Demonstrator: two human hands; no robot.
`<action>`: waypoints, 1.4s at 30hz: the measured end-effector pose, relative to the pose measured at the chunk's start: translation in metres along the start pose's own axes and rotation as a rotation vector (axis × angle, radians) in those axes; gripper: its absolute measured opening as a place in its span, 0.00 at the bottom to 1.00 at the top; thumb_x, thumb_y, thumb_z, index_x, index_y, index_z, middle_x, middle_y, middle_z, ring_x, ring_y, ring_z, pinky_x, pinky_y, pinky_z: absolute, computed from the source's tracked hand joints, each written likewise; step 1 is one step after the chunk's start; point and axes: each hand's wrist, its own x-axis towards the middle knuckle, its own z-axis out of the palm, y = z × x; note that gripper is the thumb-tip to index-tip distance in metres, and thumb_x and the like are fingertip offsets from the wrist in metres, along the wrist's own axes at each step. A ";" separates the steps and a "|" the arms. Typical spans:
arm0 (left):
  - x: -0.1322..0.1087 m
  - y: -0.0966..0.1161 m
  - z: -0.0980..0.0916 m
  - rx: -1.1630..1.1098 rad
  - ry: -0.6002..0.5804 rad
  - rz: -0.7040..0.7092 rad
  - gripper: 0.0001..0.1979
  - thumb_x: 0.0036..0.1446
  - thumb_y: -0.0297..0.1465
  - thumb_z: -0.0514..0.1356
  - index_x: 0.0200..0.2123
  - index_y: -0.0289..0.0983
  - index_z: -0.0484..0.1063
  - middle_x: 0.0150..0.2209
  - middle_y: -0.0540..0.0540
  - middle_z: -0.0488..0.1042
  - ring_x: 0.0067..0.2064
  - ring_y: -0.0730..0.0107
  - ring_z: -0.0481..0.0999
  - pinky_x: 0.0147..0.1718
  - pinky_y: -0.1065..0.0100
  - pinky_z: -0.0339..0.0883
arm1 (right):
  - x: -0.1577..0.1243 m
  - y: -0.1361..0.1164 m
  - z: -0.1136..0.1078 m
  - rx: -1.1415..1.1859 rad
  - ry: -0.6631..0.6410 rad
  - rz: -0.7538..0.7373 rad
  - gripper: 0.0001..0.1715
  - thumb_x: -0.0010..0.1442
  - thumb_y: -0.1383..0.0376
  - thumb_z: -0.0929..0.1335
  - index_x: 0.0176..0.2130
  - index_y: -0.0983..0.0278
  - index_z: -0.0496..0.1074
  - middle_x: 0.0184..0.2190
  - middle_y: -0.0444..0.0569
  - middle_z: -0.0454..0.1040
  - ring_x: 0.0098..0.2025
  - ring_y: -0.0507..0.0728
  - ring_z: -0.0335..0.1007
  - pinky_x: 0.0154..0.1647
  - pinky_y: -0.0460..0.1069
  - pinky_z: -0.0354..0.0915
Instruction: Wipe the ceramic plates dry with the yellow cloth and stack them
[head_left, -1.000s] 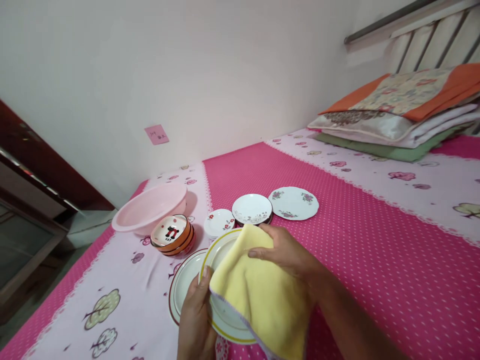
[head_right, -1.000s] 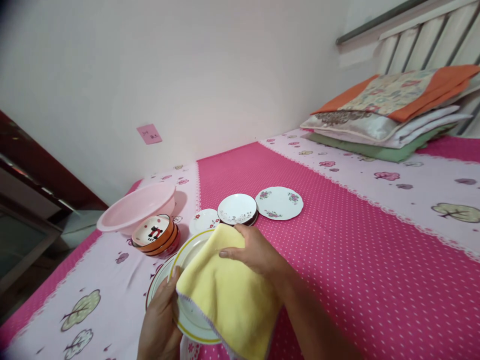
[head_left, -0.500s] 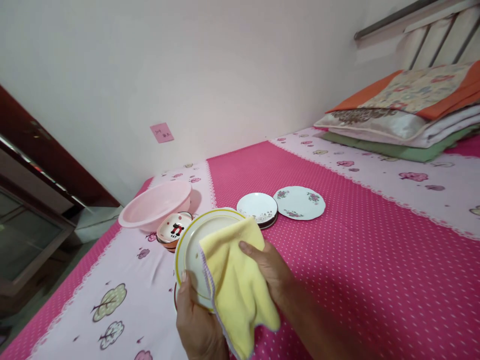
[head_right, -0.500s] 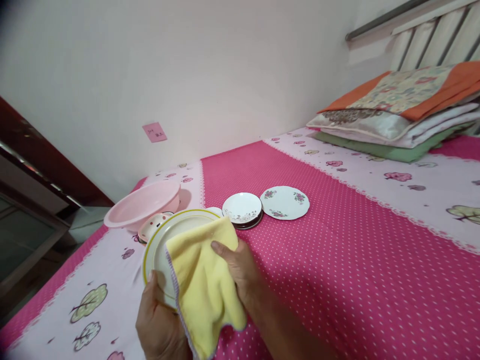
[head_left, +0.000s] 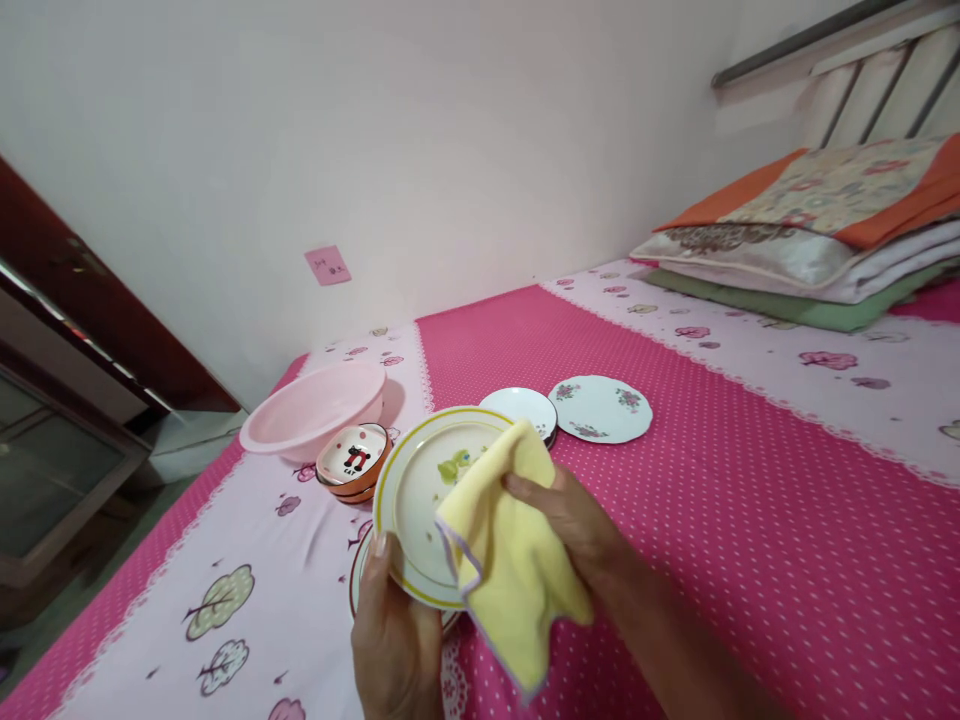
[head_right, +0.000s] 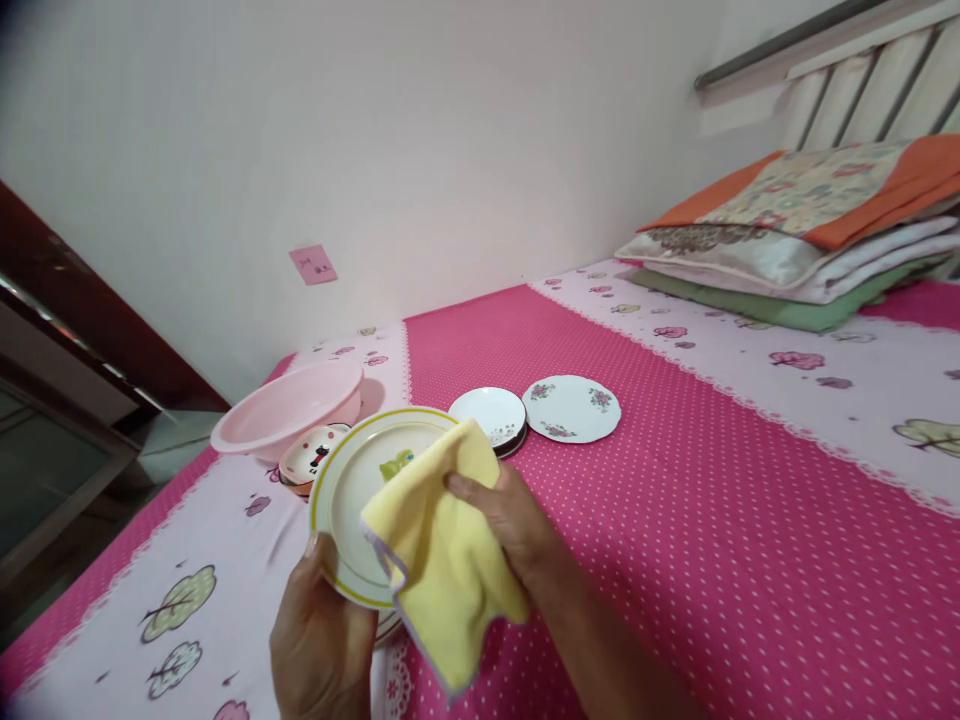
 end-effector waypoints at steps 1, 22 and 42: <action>0.004 0.003 -0.004 0.023 -0.029 -0.001 0.15 0.56 0.35 0.65 0.46 0.39 0.81 0.45 0.44 0.84 0.47 0.58 0.82 0.44 0.65 0.77 | -0.002 -0.010 -0.005 -0.058 -0.037 -0.009 0.28 0.53 0.59 0.79 0.51 0.65 0.75 0.48 0.57 0.82 0.46 0.67 0.80 0.52 0.62 0.72; 0.005 0.005 -0.011 0.299 -0.163 -0.158 0.25 0.50 0.38 0.72 0.51 0.36 0.77 0.41 0.41 0.84 0.44 0.52 0.84 0.43 0.58 0.79 | -0.008 -0.025 -0.012 -0.125 -0.284 0.061 0.29 0.55 0.62 0.77 0.55 0.64 0.74 0.51 0.55 0.80 0.50 0.65 0.79 0.54 0.59 0.70; 0.005 0.001 -0.005 -0.142 0.001 -0.164 0.20 0.67 0.35 0.56 0.59 0.39 0.75 0.53 0.40 0.81 0.57 0.53 0.78 0.60 0.56 0.68 | 0.001 0.055 0.031 0.240 -0.006 0.097 0.35 0.52 0.58 0.78 0.56 0.65 0.71 0.45 0.55 0.83 0.48 0.68 0.79 0.54 0.62 0.71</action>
